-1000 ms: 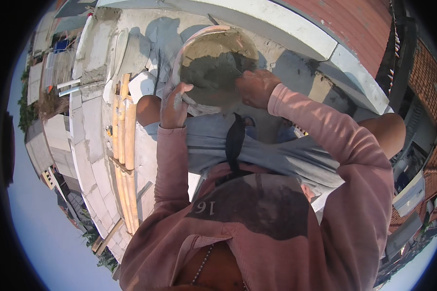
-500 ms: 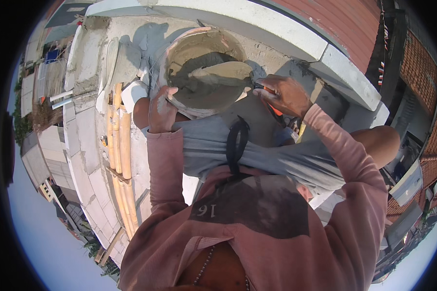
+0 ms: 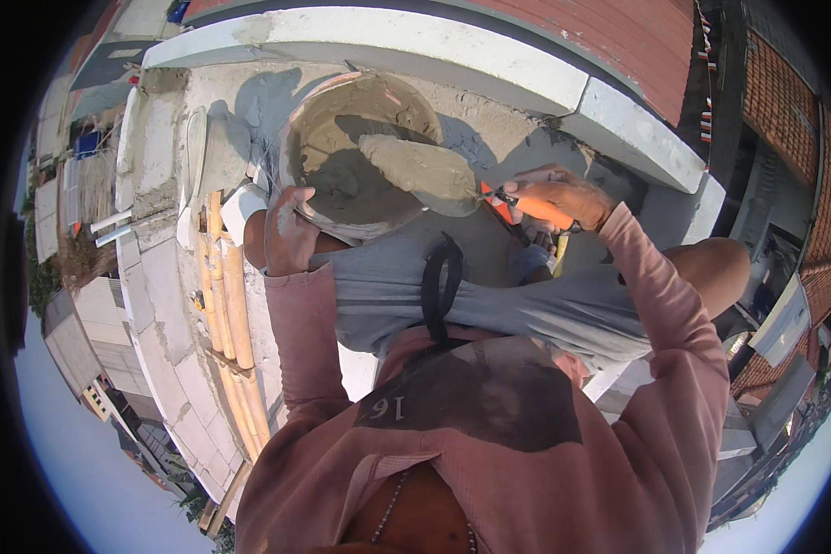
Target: The person applies mortar onto a wall structure using a trowel, places a concrete block on top, taps it into place with a hammer, and spreads additional mortar over the surface with the trowel.
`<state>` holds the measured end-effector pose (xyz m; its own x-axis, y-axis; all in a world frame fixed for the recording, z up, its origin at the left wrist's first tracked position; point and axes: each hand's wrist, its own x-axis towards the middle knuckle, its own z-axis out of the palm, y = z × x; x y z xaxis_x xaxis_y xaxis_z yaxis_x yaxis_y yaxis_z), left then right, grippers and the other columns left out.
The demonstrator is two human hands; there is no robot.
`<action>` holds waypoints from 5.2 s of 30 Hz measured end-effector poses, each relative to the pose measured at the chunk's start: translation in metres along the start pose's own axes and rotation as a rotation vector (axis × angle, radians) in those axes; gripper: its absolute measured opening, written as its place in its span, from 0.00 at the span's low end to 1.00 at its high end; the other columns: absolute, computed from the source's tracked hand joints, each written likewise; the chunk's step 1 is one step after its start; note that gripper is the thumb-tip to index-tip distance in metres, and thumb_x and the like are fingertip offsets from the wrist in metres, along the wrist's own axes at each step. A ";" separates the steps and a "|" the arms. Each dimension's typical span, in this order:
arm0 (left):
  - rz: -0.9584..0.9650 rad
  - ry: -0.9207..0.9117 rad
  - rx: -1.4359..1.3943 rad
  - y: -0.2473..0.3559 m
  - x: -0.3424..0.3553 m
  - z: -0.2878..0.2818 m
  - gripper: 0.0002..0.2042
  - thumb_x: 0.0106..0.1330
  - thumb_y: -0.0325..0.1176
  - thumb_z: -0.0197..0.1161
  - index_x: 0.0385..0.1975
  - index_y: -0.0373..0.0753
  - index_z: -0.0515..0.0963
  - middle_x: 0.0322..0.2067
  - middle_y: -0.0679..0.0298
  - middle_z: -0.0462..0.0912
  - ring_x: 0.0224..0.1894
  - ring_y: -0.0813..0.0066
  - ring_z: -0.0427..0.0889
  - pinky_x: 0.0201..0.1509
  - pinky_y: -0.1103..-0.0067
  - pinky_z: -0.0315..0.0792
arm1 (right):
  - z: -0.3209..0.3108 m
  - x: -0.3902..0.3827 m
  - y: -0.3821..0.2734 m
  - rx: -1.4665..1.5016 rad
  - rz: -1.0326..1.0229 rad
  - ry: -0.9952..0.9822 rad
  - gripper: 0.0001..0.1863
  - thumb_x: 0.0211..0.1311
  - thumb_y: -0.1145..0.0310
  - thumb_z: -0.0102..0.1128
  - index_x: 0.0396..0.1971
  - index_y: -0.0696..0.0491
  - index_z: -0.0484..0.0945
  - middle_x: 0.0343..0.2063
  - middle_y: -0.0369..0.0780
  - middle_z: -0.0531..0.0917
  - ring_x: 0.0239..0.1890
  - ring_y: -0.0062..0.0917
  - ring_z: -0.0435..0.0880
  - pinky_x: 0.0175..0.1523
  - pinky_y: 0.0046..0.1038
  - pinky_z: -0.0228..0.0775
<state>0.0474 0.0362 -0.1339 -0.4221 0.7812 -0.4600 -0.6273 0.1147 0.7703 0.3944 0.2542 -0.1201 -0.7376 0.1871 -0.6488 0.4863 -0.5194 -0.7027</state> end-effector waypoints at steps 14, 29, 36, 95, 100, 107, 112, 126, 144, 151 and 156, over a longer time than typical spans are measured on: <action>0.026 0.198 0.151 0.016 -0.011 0.023 0.06 0.60 0.26 0.62 0.33 0.31 0.78 0.41 0.56 0.77 0.46 0.62 0.80 0.52 0.66 0.78 | -0.062 -0.095 0.023 -1.388 -0.230 1.056 0.17 0.69 0.60 0.57 0.51 0.53 0.79 0.40 0.44 0.81 0.39 0.42 0.83 0.40 0.38 0.78; 0.105 0.292 0.236 0.018 -0.011 0.030 0.09 0.50 0.20 0.66 0.32 0.31 0.77 0.38 0.57 0.77 0.41 0.60 0.81 0.44 0.63 0.80 | -0.059 -0.103 0.032 -1.167 -0.281 1.169 0.15 0.69 0.59 0.56 0.46 0.54 0.81 0.34 0.45 0.82 0.31 0.41 0.83 0.36 0.37 0.76; -0.034 0.297 0.079 0.028 -0.006 0.033 0.16 0.51 0.23 0.67 0.41 0.29 0.75 0.44 0.53 0.77 0.48 0.57 0.80 0.50 0.60 0.80 | -0.103 -0.085 0.002 -0.533 0.094 0.754 0.24 0.69 0.49 0.53 0.29 0.57 0.80 0.18 0.38 0.76 0.18 0.25 0.76 0.25 0.28 0.68; 0.344 0.071 0.728 0.012 -0.007 -0.013 0.23 0.43 0.17 0.75 0.40 0.47 0.82 0.37 0.60 0.83 0.42 0.61 0.81 0.47 0.71 0.76 | 0.013 -0.026 0.040 -0.612 -0.009 1.308 0.21 0.71 0.54 0.50 0.36 0.59 0.79 0.29 0.57 0.83 0.38 0.57 0.82 0.44 0.51 0.73; 0.538 -0.061 0.965 0.010 -0.011 -0.025 0.22 0.47 0.13 0.70 0.42 0.42 0.81 0.42 0.60 0.82 0.49 0.67 0.80 0.52 0.74 0.75 | 0.002 -0.067 0.061 -0.278 0.072 1.326 0.23 0.72 0.54 0.50 0.32 0.61 0.78 0.21 0.50 0.82 0.23 0.41 0.85 0.30 0.40 0.75; 0.003 -0.038 0.169 0.006 -0.007 -0.022 0.10 0.65 0.25 0.62 0.45 0.33 0.76 0.48 0.59 0.76 0.53 0.66 0.76 0.58 0.72 0.71 | 0.023 -0.050 0.029 0.617 -0.290 1.022 0.20 0.73 0.53 0.52 0.34 0.57 0.76 0.22 0.34 0.75 0.14 0.16 0.71 0.16 0.18 0.63; -0.007 -0.052 0.036 0.014 -0.010 -0.018 0.09 0.66 0.24 0.60 0.45 0.36 0.77 0.48 0.60 0.75 0.54 0.65 0.75 0.58 0.71 0.71 | 0.032 -0.007 -0.004 0.650 -0.256 0.746 0.19 0.71 0.54 0.54 0.36 0.58 0.75 0.25 0.36 0.75 0.14 0.18 0.72 0.17 0.21 0.65; 0.536 -0.191 0.884 0.002 -0.003 -0.028 0.19 0.54 0.11 0.65 0.45 0.36 0.76 0.47 0.58 0.75 0.50 0.67 0.76 0.55 0.72 0.73 | 0.055 0.069 -0.009 -0.318 -0.201 1.099 0.26 0.72 0.50 0.48 0.34 0.63 0.77 0.24 0.58 0.82 0.29 0.53 0.84 0.41 0.46 0.78; 0.347 0.214 0.172 -0.031 0.004 -0.014 0.22 0.69 0.39 0.62 0.57 0.31 0.74 0.52 0.60 0.77 0.56 0.75 0.73 0.65 0.77 0.62 | 0.047 0.015 0.034 0.194 -0.338 1.070 0.25 0.75 0.47 0.48 0.27 0.54 0.73 0.16 0.33 0.71 0.14 0.17 0.72 0.18 0.22 0.64; 0.285 0.218 0.037 -0.021 0.017 0.026 0.20 0.71 0.37 0.59 0.60 0.34 0.73 0.55 0.61 0.78 0.59 0.73 0.75 0.63 0.75 0.67 | 0.108 0.075 -0.035 -0.088 -0.398 0.476 0.25 0.74 0.50 0.48 0.25 0.56 0.72 0.13 0.34 0.69 0.12 0.18 0.71 0.19 0.23 0.64; 0.494 0.248 0.604 -0.028 0.021 -0.001 0.25 0.75 0.43 0.54 0.64 0.31 0.70 0.60 0.57 0.75 0.61 0.72 0.72 0.67 0.76 0.63 | 0.116 0.023 -0.063 -0.240 -0.226 0.351 0.22 0.73 0.52 0.51 0.28 0.57 0.75 0.19 0.40 0.77 0.17 0.26 0.78 0.26 0.28 0.70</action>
<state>0.0558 0.0488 -0.1654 -0.7346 0.6775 -0.0351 0.0998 0.1591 0.9822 0.2928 0.1949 -0.0571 -0.6549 0.5649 -0.5020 0.4568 -0.2334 -0.8584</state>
